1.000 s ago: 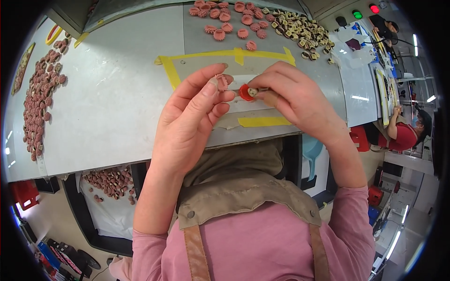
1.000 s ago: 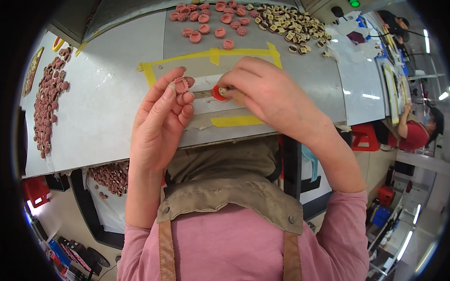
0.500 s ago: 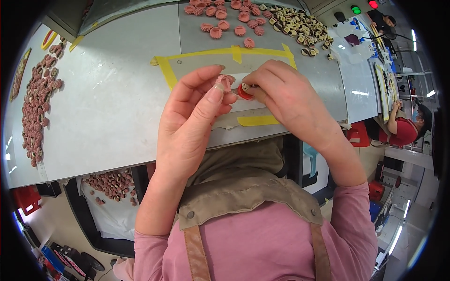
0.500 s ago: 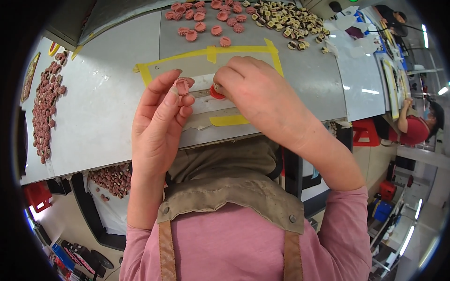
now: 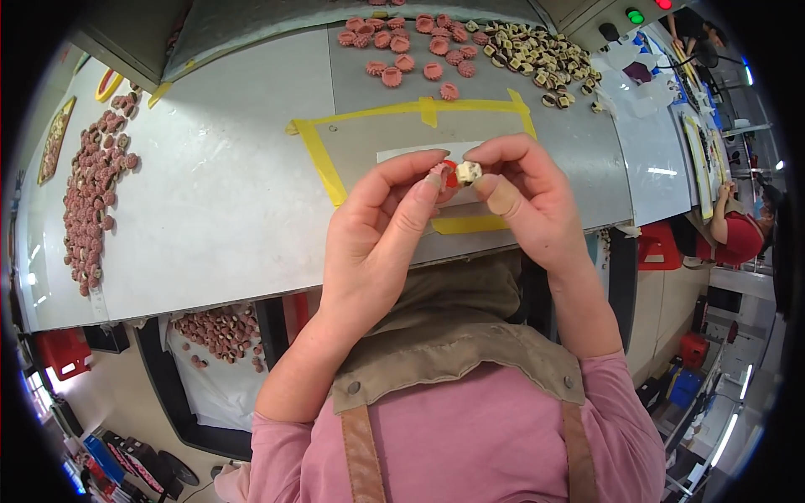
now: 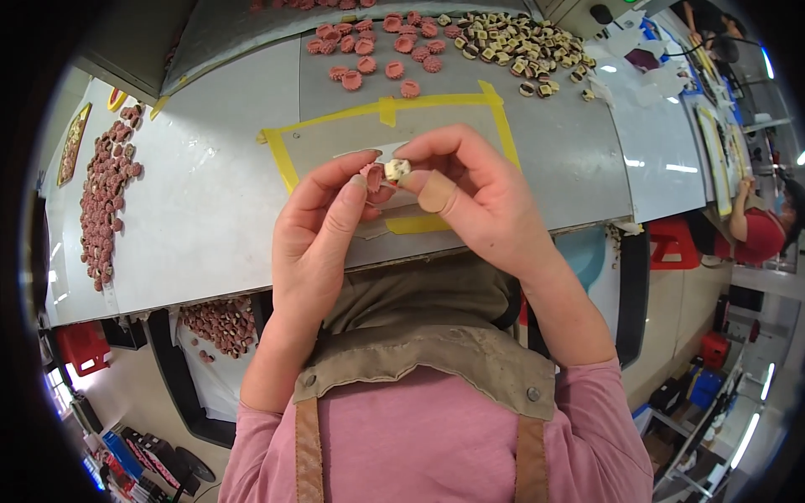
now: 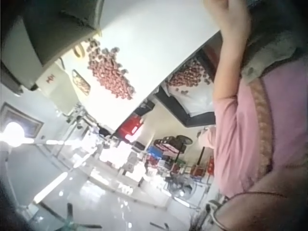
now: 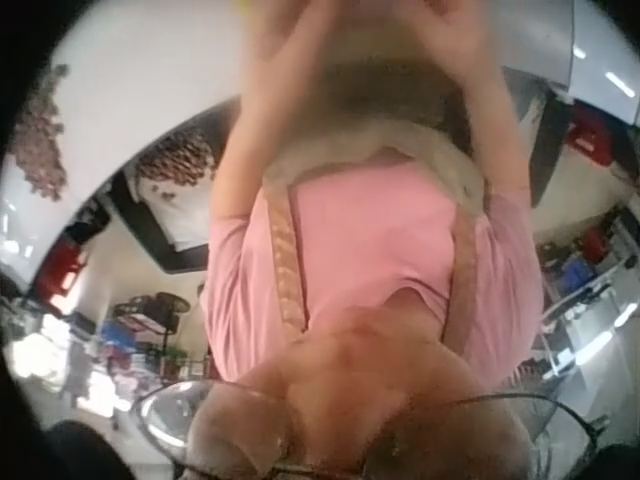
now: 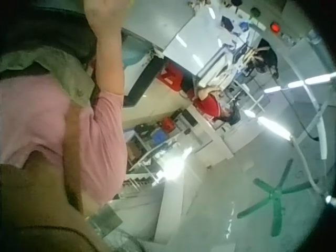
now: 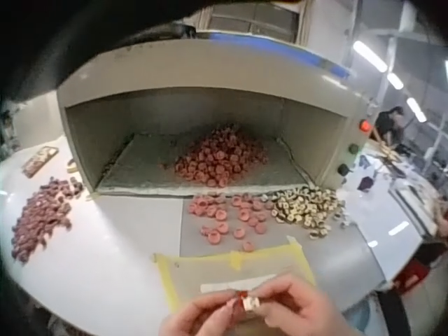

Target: The person assembles small pink and yellow plastic components by hand at a factory workbench.

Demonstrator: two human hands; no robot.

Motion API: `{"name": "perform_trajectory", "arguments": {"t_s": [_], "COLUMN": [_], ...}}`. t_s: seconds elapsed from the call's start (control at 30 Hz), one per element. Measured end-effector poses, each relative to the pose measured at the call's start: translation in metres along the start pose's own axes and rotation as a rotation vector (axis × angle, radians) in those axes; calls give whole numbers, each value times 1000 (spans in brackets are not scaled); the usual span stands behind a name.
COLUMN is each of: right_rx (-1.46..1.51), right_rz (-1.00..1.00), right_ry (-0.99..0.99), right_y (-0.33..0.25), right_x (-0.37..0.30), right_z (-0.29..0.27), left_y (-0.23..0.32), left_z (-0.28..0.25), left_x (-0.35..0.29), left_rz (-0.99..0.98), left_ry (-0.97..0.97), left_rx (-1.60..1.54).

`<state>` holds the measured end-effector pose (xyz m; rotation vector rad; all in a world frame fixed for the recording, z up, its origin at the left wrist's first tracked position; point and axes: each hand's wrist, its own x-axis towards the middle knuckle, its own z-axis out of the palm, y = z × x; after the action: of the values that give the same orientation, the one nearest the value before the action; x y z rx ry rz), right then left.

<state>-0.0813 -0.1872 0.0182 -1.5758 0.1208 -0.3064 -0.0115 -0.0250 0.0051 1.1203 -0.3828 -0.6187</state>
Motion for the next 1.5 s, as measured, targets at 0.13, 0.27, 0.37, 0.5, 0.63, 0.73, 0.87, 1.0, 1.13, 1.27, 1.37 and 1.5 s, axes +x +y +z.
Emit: {"name": "perform_trajectory", "arguments": {"t_s": [0.13,0.27,0.37,0.5,0.63,0.73,0.87,1.0,1.13,1.27,1.37,1.5], "right_rx": [-206,-384,-471,-476,-460,-484,-541,-554,-606,-806,-901,-1036], "right_rz": [-82,-281,-390,-463,-466,-479,-510,-522,-509,-454,-413,-347], "right_ry": [-76,-74,-24,5,-63,-59,-6,25,-36,27,112,147], "right_y": [4,12,17,12,22,23,26,23,10,-1,-2,2], "right_x": [1,-2,-4,-4,-6,-5,-4,-6,-6,2,30,71], "right_z": [-2,2,-1,3,-8,-11,-12,-8,-10,-51,-93,-120], "left_y": [-2,-12,-10,-5,-11,-19,-20,-14,4,39,58,77], "left_z": [3,0,1,8,19,24,26,24,11,-61,-127,-150], "left_x": [1,2,3,-1,-1,-1,3,1,-1,9,19,40], "left_rz": [35,200,228,121,115,214,166,154,136,382,370,495], "left_ry": [-15,-2,-35,-66,-32,-18,0,-23,38,172,361,447], "left_rx": [8,223,281,230,194,345,391,366,594,1428,1707,1965]}}
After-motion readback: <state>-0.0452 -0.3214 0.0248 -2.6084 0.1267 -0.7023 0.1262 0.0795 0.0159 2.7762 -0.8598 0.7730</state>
